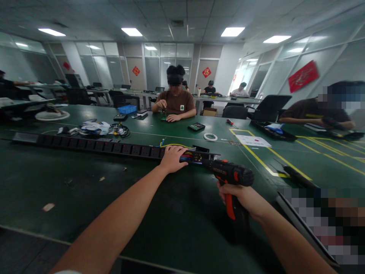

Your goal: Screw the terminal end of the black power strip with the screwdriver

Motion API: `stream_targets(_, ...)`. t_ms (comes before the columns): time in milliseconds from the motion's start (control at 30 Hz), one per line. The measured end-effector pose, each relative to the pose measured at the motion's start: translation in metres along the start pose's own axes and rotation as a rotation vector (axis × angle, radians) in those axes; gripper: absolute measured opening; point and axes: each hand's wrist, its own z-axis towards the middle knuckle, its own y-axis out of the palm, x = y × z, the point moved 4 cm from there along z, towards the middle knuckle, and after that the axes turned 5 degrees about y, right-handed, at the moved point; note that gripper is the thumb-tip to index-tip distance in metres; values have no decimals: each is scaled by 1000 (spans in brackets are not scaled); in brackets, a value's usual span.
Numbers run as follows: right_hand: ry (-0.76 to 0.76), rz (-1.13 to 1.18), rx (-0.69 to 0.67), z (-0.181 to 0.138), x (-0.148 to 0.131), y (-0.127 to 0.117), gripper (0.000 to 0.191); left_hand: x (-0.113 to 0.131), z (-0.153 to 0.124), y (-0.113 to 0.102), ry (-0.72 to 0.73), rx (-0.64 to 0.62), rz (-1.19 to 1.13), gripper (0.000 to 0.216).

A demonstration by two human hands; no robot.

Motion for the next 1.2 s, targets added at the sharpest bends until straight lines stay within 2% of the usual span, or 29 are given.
stream_targets(500,-4,-31,15,-2,-3,2,14,0,1,0,-2,-9,7,66)
stream_targets(700,10,27,19,-1,-1,1,15,0,1,-1,-5,-9,-7,66)
stream_targets(1200,43,42,30,-5,-5,5,34,-1,0,1,3,0,-9,66)
